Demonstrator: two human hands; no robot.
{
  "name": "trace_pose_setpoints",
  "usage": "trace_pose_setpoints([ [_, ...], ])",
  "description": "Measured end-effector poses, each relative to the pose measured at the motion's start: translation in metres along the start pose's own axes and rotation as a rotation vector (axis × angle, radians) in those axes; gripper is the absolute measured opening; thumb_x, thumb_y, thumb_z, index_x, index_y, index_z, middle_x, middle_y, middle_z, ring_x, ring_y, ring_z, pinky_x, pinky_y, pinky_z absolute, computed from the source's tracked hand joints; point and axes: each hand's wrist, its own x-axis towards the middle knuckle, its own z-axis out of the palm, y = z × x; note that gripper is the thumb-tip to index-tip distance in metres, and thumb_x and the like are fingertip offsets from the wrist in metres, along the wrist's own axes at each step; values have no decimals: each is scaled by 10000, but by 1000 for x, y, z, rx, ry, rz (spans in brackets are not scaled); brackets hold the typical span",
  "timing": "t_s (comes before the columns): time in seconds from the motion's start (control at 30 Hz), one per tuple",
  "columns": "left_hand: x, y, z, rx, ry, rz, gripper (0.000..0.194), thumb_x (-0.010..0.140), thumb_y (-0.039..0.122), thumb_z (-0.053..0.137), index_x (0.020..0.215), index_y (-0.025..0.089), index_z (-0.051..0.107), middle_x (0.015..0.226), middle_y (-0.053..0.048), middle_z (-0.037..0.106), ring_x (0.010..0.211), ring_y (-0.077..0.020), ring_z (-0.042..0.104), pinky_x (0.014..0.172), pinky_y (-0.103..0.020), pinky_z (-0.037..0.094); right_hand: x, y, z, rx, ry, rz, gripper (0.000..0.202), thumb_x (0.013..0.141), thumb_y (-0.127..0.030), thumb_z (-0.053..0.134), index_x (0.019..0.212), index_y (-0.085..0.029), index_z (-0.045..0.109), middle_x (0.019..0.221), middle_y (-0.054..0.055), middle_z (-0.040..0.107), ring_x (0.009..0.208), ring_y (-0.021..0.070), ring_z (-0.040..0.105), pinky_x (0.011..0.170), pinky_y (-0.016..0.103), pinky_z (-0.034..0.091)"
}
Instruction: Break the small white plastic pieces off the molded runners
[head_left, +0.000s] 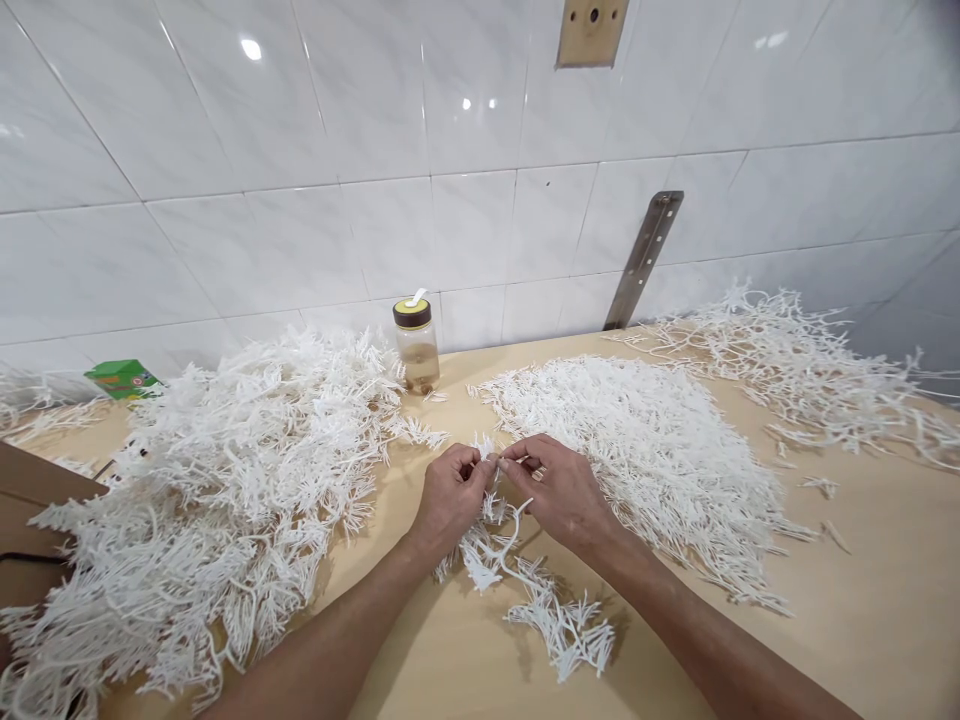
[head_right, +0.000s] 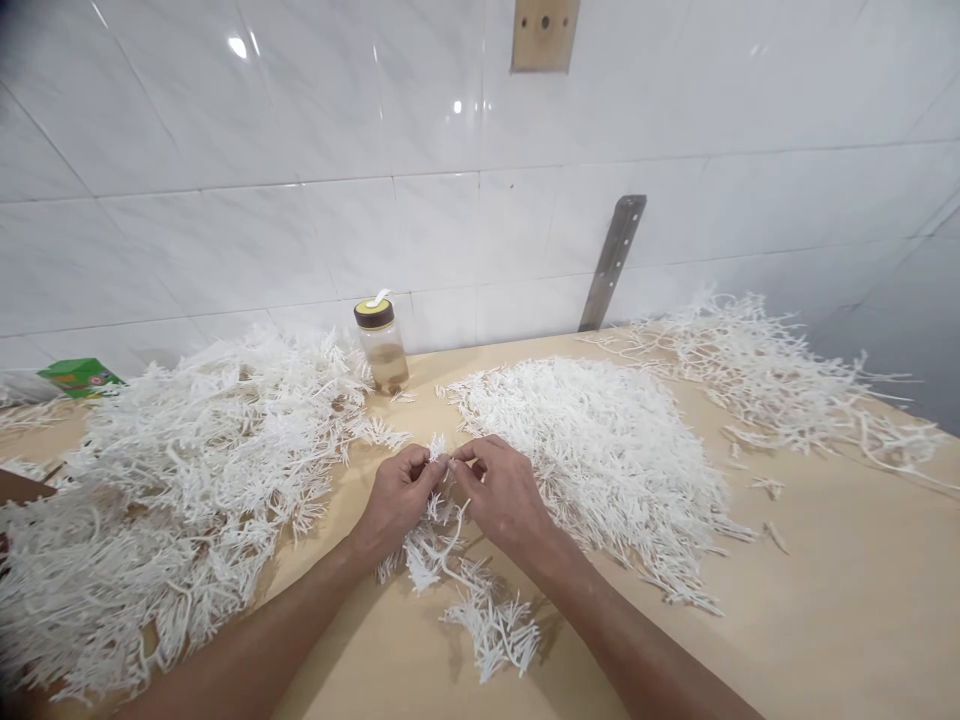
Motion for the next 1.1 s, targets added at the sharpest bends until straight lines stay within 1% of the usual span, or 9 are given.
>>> trace_pose_setpoints([
  [0.2, -3, 4, 2, 31, 35, 65, 382, 827, 359, 596, 542, 185, 410, 593, 27, 404, 598, -122, 387, 572, -254, 296, -1, 4, 4, -69, 46, -35, 144, 852, -214, 531, 773, -191, 649, 819, 47, 664, 697, 164, 612, 660, 298, 472],
  [0.3, -3, 4, 2, 36, 63, 102, 361, 838, 336, 591, 549, 184, 437, 606, 17, 450, 609, -125, 413, 576, -253, 307, -3, 5, 8, -115, 39, 40, 94, 795, -186, 535, 725, -196, 597, 729, 26, 636, 646, 162, 577, 595, 282, 430],
  [0.4, 0, 0, -2, -33, 100, -8, 382, 860, 386, 581, 563, 189, 441, 562, 28, 448, 554, -115, 399, 541, -245, 307, -5, 2, 9, -123, -22, 160, 76, 734, -149, 532, 684, -206, 539, 647, 3, 601, 580, 152, 540, 517, 258, 380],
  [0.5, 4, -2, -6, -123, 36, -124, 410, 849, 454, 601, 582, 195, 430, 510, 50, 426, 484, -96, 360, 493, -236, 287, -4, 0, 5, -117, -9, 193, 66, 764, -165, 525, 724, -210, 553, 671, 7, 621, 576, 155, 547, 515, 259, 386],
  [0.67, 5, 2, -7, -171, -105, -72, 422, 858, 482, 592, 578, 187, 480, 512, 41, 460, 476, -95, 402, 489, -236, 305, 7, 12, -15, -181, 178, 89, 93, 841, -231, 529, 797, -200, 604, 685, 19, 641, 577, 161, 566, 591, 296, 427],
  [0.8, 2, 4, -5, -151, -152, 41, 388, 895, 413, 559, 589, 179, 521, 581, 21, 498, 529, -102, 449, 541, -240, 351, 11, 17, -27, -176, 277, -82, 170, 865, -174, 488, 928, -177, 646, 959, 75, 685, 666, 149, 604, 605, 284, 459],
  [0.87, 1, 3, -5, -96, -145, 110, 367, 906, 360, 548, 590, 176, 527, 629, 7, 520, 596, -113, 480, 588, -240, 371, 10, 11, -28, -119, 224, -141, 173, 883, -182, 496, 949, -183, 656, 995, 73, 685, 679, 140, 612, 582, 264, 472],
  [0.97, 1, 1, -5, -11, -127, 178, 331, 913, 279, 522, 599, 175, 525, 668, -3, 532, 674, -130, 500, 637, -243, 380, 5, 1, -24, -44, 107, -179, 141, 897, -224, 539, 936, -200, 673, 942, 54, 698, 672, 134, 618, 591, 255, 498],
  [1.1, 0, 2, -5, 35, -136, 221, 261, 907, 226, 499, 653, 177, 537, 697, 0, 522, 685, -132, 486, 645, -248, 378, 2, -2, -20, -13, 7, -140, 140, 890, -242, 574, 966, -210, 688, 960, 50, 698, 684, 133, 625, 598, 263, 508],
])
